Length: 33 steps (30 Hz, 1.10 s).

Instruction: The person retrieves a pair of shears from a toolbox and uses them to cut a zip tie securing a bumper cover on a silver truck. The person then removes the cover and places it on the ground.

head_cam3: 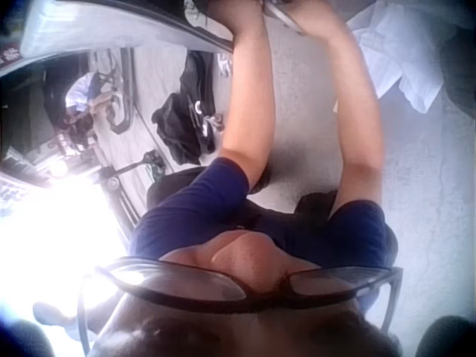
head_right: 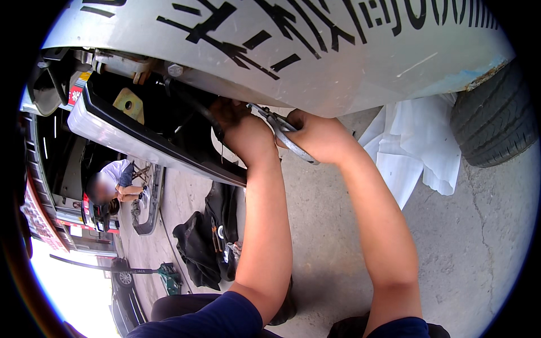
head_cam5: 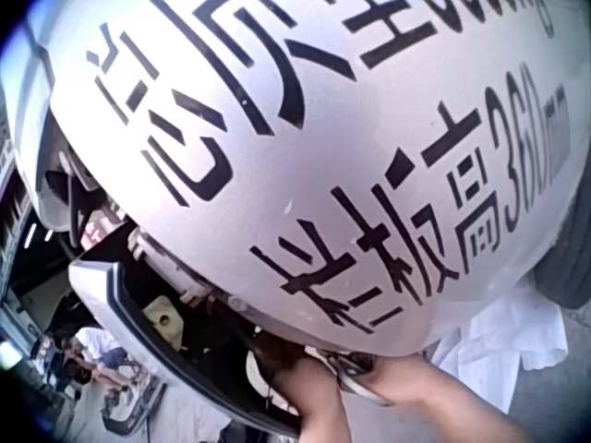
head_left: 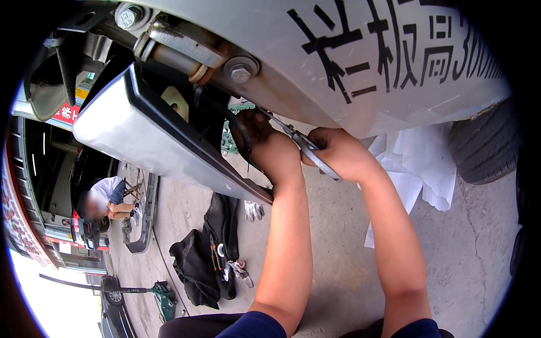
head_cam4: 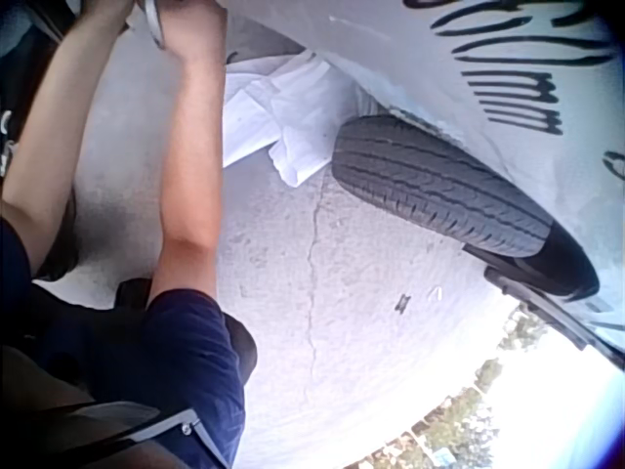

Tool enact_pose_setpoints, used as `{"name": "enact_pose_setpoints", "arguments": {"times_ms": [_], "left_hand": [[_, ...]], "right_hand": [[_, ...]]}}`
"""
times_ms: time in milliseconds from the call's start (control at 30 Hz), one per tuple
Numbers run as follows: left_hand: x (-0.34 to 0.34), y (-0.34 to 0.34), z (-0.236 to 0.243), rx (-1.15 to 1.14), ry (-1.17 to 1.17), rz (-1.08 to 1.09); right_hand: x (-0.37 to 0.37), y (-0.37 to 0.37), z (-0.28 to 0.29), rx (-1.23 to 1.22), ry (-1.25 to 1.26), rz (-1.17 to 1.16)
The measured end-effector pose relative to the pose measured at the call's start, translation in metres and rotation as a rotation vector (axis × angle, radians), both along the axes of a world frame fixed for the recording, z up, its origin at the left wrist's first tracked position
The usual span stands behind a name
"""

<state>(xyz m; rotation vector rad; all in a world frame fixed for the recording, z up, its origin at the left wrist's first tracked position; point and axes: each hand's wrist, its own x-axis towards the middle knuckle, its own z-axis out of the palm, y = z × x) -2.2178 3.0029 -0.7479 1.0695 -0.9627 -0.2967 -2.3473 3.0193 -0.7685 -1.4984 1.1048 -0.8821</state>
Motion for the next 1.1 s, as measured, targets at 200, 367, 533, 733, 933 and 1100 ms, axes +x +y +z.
{"name": "enact_pose_setpoints", "arguments": {"times_ms": [200, 367, 533, 733, 933, 1100], "left_hand": [[-0.005, -0.001, -0.001, -0.005, -0.003, 0.018], [-0.002, 0.0, 0.002, 0.042, -0.096, 0.06], [-0.003, 0.005, 0.007, 0.204, -0.099, 0.019], [-0.004, 0.007, 0.012, 0.16, -0.061, -0.016], [-0.027, 0.009, 0.019, 0.019, 0.082, -0.08], [-0.015, 0.007, 0.009, 0.056, -0.032, 0.02]], "right_hand": [[-0.007, 0.006, 0.012, 0.031, 0.055, -0.019], [0.001, 0.007, 0.001, -0.005, -0.05, -0.06], [0.006, 0.001, -0.014, -0.002, -0.091, -0.063], [0.028, 0.006, -0.032, -0.045, -0.34, -0.156], [0.06, 0.007, -0.043, 0.168, -0.762, -0.315], [0.026, 0.004, -0.038, 0.063, -0.388, -0.21]]}}
